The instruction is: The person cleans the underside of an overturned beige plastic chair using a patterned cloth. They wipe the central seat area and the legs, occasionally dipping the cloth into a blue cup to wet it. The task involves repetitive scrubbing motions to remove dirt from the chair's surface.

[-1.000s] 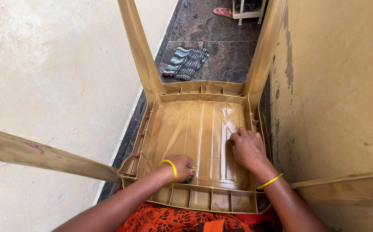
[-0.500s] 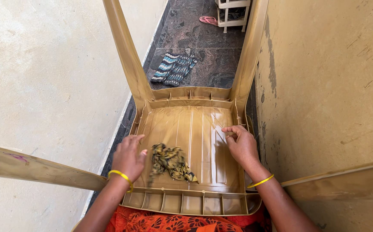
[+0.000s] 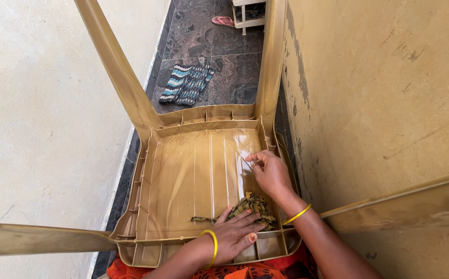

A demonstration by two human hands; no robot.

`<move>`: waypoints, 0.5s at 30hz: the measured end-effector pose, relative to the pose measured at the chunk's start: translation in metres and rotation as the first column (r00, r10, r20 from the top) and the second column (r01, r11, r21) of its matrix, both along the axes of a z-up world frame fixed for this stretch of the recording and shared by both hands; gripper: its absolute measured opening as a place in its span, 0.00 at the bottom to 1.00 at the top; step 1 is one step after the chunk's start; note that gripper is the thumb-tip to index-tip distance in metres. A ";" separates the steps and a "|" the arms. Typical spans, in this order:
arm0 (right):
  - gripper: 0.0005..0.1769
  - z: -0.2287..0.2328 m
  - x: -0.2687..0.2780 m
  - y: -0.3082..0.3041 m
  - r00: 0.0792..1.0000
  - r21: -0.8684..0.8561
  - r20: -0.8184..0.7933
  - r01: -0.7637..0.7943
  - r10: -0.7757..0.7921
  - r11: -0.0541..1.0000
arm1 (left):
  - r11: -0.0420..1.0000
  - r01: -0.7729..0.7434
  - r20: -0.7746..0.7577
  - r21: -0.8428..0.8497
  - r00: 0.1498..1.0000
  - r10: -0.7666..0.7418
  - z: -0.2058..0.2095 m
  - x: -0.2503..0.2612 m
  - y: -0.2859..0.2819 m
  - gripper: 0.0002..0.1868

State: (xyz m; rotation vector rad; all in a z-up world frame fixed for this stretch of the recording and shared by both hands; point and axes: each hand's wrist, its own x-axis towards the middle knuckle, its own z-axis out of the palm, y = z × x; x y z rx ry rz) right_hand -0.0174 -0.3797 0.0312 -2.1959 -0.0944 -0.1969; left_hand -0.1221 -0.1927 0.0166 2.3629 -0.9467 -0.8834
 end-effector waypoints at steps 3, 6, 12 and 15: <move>0.12 0.003 -0.001 -0.001 0.992 0.097 -0.117 0.047 -0.035 0.994 | 0.987 0.117 0.059 0.110 0.991 -0.124 0.004 0.040 -0.014 0.32; 0.09 0.005 0.000 -0.003 0.996 0.187 -0.048 0.085 -0.077 0.979 | 0.967 0.173 0.145 0.187 0.969 -0.201 0.009 0.070 -0.020 0.30; 0.16 -0.001 0.008 -0.011 0.986 0.306 0.094 0.105 -0.140 0.946 | 0.910 0.105 0.305 0.402 0.921 -0.241 -0.002 0.138 -0.033 0.30; 0.15 -0.004 0.011 -0.011 0.986 0.328 0.093 0.098 -0.136 0.940 | 0.929 -0.069 0.467 0.364 0.876 -0.118 -0.019 0.173 -0.037 0.33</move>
